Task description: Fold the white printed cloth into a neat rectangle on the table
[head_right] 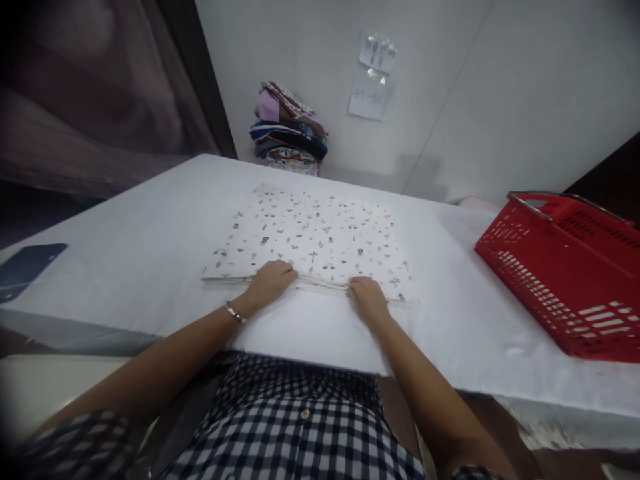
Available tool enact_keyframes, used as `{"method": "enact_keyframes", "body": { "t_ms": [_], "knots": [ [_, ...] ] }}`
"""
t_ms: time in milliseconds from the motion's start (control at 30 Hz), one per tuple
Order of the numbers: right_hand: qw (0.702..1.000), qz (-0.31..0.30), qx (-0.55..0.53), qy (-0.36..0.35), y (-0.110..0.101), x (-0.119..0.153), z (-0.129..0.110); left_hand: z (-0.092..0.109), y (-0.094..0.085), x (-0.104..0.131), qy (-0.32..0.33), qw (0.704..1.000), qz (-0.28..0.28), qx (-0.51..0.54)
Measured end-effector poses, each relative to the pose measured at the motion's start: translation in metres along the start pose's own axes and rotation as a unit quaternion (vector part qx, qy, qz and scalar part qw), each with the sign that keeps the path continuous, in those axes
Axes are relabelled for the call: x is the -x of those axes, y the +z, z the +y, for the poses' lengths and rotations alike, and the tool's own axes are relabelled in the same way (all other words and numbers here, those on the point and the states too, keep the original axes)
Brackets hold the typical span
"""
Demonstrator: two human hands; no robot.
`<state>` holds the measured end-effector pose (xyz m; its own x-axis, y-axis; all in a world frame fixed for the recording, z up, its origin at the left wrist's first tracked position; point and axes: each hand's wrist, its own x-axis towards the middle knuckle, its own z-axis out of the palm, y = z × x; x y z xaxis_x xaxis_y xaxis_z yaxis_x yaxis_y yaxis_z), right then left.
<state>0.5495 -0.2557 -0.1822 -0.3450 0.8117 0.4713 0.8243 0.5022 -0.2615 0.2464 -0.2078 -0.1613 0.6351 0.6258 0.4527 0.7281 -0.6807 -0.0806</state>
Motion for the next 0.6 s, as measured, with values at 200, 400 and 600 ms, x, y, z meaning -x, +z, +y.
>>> {"method": "enact_keyframes", "body": {
  "t_ms": [200,400,600],
  "knots": [
    [1.0,0.019,0.013,-0.004,-0.001,0.001,-0.002,-0.001,0.001,0.006,0.012,1.0,0.014,-0.017],
    [0.998,0.052,0.045,0.006,-0.005,-0.011,-0.003,-0.007,-0.003,-0.006,0.006,0.997,0.056,-0.051],
    [0.996,0.006,0.059,-0.061,-0.001,-0.003,0.003,-0.005,0.001,0.004,0.076,0.993,0.067,-0.064]
  ]
}}
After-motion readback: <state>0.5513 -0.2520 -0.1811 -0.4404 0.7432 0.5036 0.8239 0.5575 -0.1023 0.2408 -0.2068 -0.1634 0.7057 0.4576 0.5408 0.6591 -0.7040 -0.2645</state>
